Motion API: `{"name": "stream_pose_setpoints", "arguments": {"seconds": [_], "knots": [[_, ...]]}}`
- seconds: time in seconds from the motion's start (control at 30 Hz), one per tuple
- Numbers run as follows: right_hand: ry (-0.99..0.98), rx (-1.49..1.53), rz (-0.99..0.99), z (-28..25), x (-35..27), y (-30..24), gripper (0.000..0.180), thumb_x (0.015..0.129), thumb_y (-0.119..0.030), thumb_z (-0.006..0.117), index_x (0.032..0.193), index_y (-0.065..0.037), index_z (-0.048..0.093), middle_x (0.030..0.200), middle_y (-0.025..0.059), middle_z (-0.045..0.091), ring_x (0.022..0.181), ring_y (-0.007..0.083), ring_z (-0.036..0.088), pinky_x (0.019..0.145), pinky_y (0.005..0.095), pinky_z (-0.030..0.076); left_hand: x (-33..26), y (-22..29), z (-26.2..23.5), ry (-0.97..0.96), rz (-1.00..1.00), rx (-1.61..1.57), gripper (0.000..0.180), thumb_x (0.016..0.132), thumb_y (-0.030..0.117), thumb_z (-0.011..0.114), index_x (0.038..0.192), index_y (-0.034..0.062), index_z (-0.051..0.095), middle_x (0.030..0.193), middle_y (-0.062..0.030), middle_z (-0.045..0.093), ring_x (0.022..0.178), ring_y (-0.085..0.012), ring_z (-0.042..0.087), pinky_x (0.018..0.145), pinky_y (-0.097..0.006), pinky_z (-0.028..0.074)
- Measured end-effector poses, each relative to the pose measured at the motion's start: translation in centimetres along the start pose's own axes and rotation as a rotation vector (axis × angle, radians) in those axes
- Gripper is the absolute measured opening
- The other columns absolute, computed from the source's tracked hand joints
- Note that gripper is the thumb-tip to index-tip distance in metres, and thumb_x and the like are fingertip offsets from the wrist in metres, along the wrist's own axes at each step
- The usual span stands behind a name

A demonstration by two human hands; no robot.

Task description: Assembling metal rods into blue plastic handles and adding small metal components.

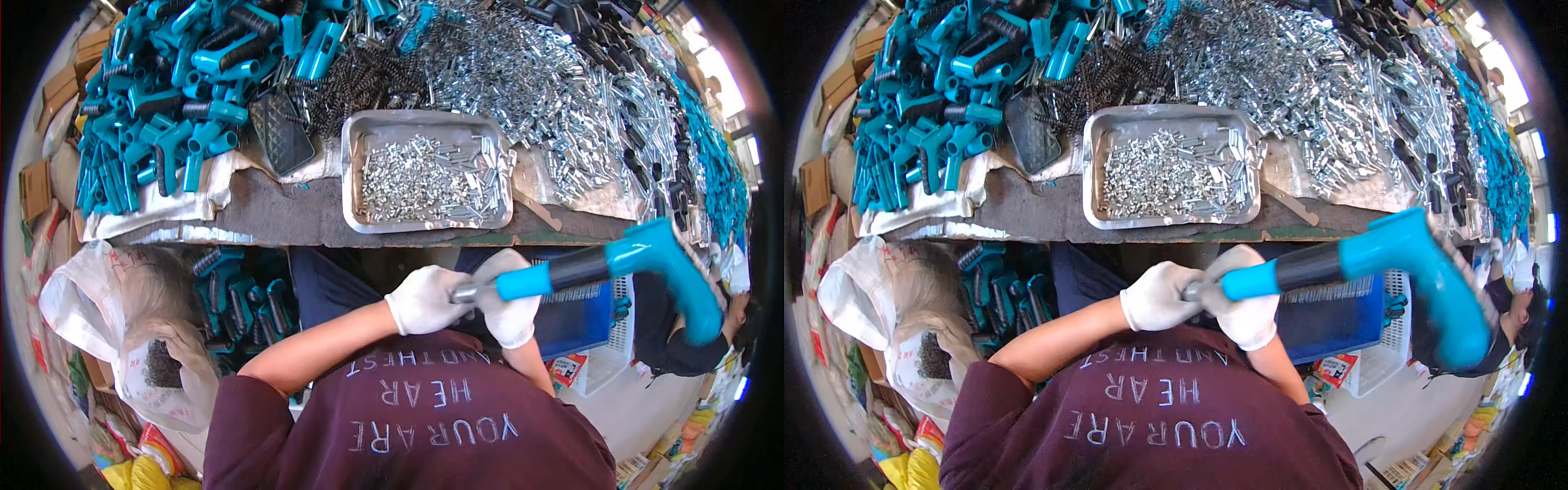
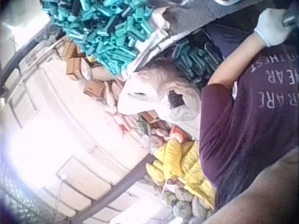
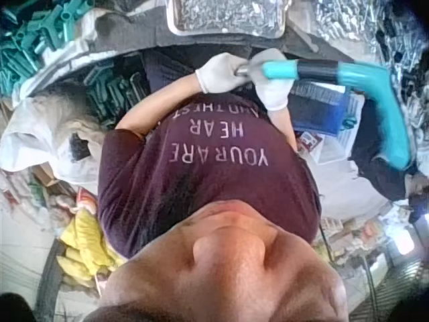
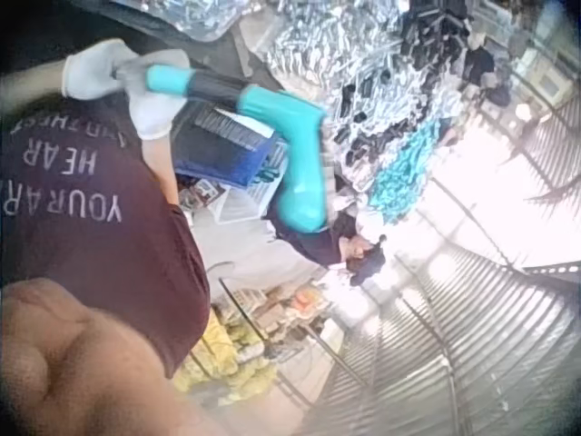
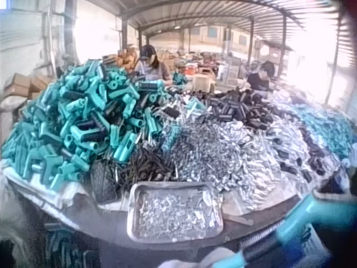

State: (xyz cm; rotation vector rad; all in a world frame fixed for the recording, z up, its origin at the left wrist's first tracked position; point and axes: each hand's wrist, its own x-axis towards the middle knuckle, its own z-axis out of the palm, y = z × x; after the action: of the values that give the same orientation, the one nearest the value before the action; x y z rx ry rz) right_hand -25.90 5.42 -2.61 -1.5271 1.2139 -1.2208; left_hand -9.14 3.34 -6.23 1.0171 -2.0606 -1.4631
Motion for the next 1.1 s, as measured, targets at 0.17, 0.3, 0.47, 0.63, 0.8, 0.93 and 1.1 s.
{"name": "stream_pose_setpoints", "arguments": {"seconds": [0.17, 0.3, 0.47, 0.63, 0.8, 0.93, 1.1], "knots": [[-0.133, 0.151, 0.626, -6.3, -1.5, 3.8, 0.042, 0.095, -0.032, 0.063, 0.117, 0.003, 0.065, 0.079, 0.0148, 0.068, 0.064, 0.0198, 0.067, 0.055, 0.0292, 0.055, -2.9, -9.2, -1.1, -0.009, -0.319, -0.252, 0.033, 0.081, 0.0, 0.058, 0.11, 0.0087, 0.072, 0.09, -0.0092, 0.074, 0.08, -0.0151, 0.071, 0.076, -0.031, 0.057], [-0.183, 0.433, 0.874, -5.6, -1.6, 3.6, 0.051, 0.089, -0.032, 0.069, 0.125, 0.003, 0.059, 0.074, 0.0076, 0.063, 0.059, 0.0137, 0.06, 0.052, 0.0271, 0.049, -2.7, -15.3, -1.5, 0.146, -0.312, 0.305, 0.028, 0.081, 0.013, 0.06, 0.106, 0.016, 0.073, 0.099, -0.0116, 0.072, 0.092, -0.0335, 0.069, 0.084, -0.042, 0.054], [-0.445, -0.331, 0.775, 0.8, -0.7, 10.5, 0.039, 0.083, -0.031, 0.073, 0.109, -0.002, 0.067, 0.077, 0.0104, 0.067, 0.07, 0.0168, 0.065, 0.063, 0.0315, 0.051, -1.8, -24.0, -0.6, 0.153, -0.309, 0.543, 0.041, 0.089, 0.033, 0.057, 0.122, 0.0097, 0.063, 0.128, -0.0167, 0.061, 0.123, -0.0355, 0.054, 0.106, -0.042, 0.04], [-0.508, -0.748, 0.668, 5.9, -0.5, 15.0, 0.041, 0.079, -0.038, 0.07, 0.101, -0.003, 0.068, 0.094, 0.0259, 0.069, 0.095, 0.0405, 0.066, 0.084, 0.0471, 0.051, -4.3, -24.9, -2.0, 0.421, -0.328, 0.155, 0.041, 0.087, 0.039, 0.064, 0.115, 0.0088, 0.068, 0.118, -0.0181, 0.067, 0.112, -0.0382, 0.061, 0.097, -0.042, 0.047], [-0.572, -0.874, 0.671, 8.2, -0.1, 15.5, 0.045, 0.08, -0.04, 0.067, 0.103, -0.001, 0.067, 0.102, 0.0269, 0.067, 0.099, 0.0411, 0.065, 0.088, 0.0479, 0.051, -5.9, -27.9, -1.4, 0.487, -0.468, -0.023, 0.041, 0.09, 0.03, 0.06, 0.121, 0.0031, 0.062, 0.125, -0.021, 0.061, 0.121, -0.0348, 0.054, 0.102, -0.04, 0.04], [-0.636, -0.917, 0.693, 9.1, 1.0, 15.3, 0.046, 0.081, -0.041, 0.065, 0.105, -0.002, 0.067, 0.105, 0.0267, 0.067, 0.101, 0.041, 0.064, 0.089, 0.0472, 0.05, -5.7, -28.7, -0.5, 0.56, -0.436, 0.077, 0.04, 0.087, 0.031, 0.064, 0.113, 0.0017, 0.066, 0.121, -0.0218, 0.065, 0.116, -0.0363, 0.059, 0.099, -0.041, 0.045], [-0.797, -0.943, 0.596, 10.5, 2.7, 16.7, 0.042, 0.084, -0.037, 0.061, 0.106, -0.002, 0.067, 0.106, 0.0265, 0.067, 0.101, 0.0407, 0.064, 0.089, 0.0462, 0.051, -5.1, -27.9, -1.3, 0.41, -0.485, 0.179, 0.041, 0.094, 0.028, 0.051, 0.124, 0.0029, 0.06, 0.132, -0.0214, 0.057, 0.13, -0.0366, 0.046, 0.11, -0.041, 0.033]]}}
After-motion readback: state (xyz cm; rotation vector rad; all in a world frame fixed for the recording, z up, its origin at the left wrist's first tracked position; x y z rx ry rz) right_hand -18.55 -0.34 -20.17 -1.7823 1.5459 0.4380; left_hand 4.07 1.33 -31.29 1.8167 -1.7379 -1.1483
